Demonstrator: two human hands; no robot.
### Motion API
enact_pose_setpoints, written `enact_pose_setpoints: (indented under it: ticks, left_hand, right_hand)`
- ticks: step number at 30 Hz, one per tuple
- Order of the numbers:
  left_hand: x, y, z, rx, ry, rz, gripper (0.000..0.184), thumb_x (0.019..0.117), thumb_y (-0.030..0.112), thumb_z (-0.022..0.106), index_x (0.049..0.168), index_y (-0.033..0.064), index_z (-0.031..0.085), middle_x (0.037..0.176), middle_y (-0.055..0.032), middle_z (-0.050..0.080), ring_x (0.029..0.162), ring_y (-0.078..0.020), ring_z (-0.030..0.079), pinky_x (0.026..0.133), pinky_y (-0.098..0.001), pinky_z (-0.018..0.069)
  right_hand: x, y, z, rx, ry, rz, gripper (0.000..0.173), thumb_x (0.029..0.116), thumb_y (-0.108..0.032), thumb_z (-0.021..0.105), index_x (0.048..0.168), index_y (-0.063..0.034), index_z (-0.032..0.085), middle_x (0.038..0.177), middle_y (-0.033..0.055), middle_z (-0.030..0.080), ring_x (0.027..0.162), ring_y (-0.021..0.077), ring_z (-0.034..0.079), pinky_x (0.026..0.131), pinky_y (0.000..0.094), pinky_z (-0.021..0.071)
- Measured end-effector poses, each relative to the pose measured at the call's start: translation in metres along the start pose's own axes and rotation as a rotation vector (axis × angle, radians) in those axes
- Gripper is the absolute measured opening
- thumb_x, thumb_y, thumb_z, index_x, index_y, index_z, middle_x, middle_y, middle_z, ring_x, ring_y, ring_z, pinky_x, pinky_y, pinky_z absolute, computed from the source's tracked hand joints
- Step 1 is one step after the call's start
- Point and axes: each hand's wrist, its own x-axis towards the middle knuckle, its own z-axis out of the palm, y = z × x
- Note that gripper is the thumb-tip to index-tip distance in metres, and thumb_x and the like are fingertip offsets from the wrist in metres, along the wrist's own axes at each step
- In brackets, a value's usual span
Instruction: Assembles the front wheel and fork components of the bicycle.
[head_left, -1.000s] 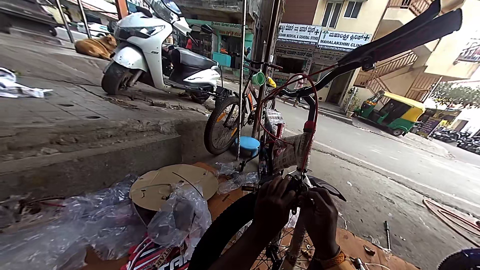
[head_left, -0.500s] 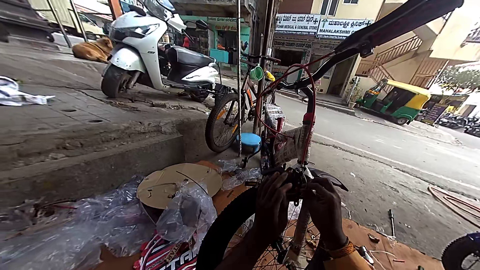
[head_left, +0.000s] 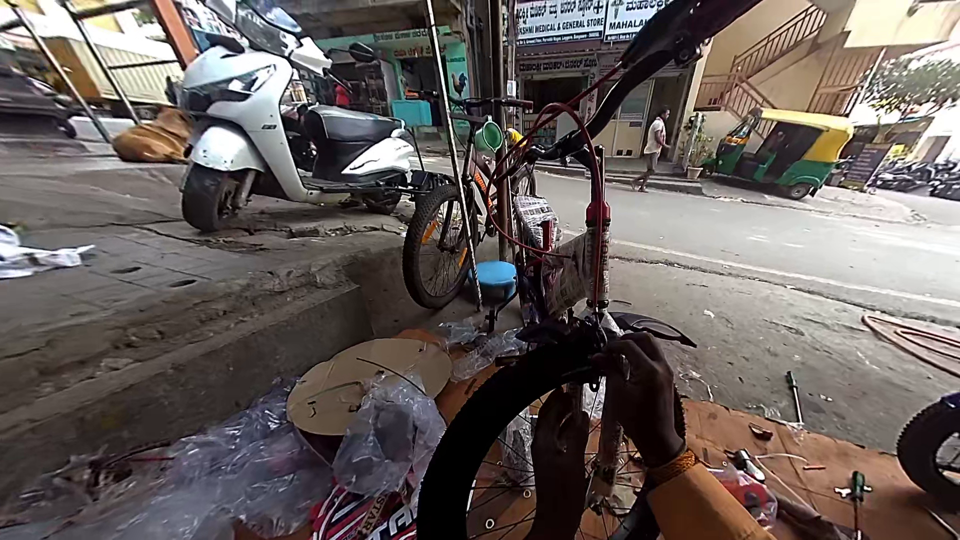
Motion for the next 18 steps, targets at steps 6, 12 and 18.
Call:
enact_pose_setpoints:
  ticks: [6, 12, 18]
  left_hand:
    - [0.011, -0.015, 0.02, 0.106, -0.073, -0.036, 0.062, 0.0992, 0.032, 0.059, 0.147, -0.0049, 0.043, 0.141, -0.0201, 0.053, 0.124, -0.0205, 0.058, 0.104, -0.0336, 0.051]
    - [0.006, -0.005, 0.044, 0.462, 0.028, 0.104, 0.063, 0.0972, 0.038, 0.057, 0.142, -0.0061, 0.052, 0.147, -0.0271, 0.047, 0.14, -0.0372, 0.042, 0.117, -0.0495, 0.0307]
    - [0.033, -0.026, 0.045, 0.29, 0.019, -0.028, 0.082, 0.0994, 0.052, 0.05, 0.157, -0.0003, 0.024, 0.159, -0.0223, 0.034, 0.146, -0.0264, 0.037, 0.119, -0.0443, 0.0342]
  right_hand:
    - [0.002, 0.003, 0.001, 0.081, 0.017, 0.042, 0.007, 0.0885, -0.024, 0.076, 0.094, -0.0189, 0.075, 0.106, -0.002, 0.065, 0.098, 0.0125, 0.065, 0.078, 0.0361, 0.0589]
    - [0.008, 0.005, -0.008, 0.125, -0.046, 0.071, 0.004, 0.0865, -0.022, 0.077, 0.09, -0.0204, 0.075, 0.101, -0.0034, 0.066, 0.093, 0.0108, 0.065, 0.075, 0.0347, 0.0585]
    - [0.009, 0.001, -0.011, 0.117, -0.09, 0.105, 0.003, 0.0865, -0.022, 0.077, 0.088, -0.0215, 0.075, 0.101, -0.0048, 0.066, 0.093, 0.0094, 0.065, 0.075, 0.034, 0.0588]
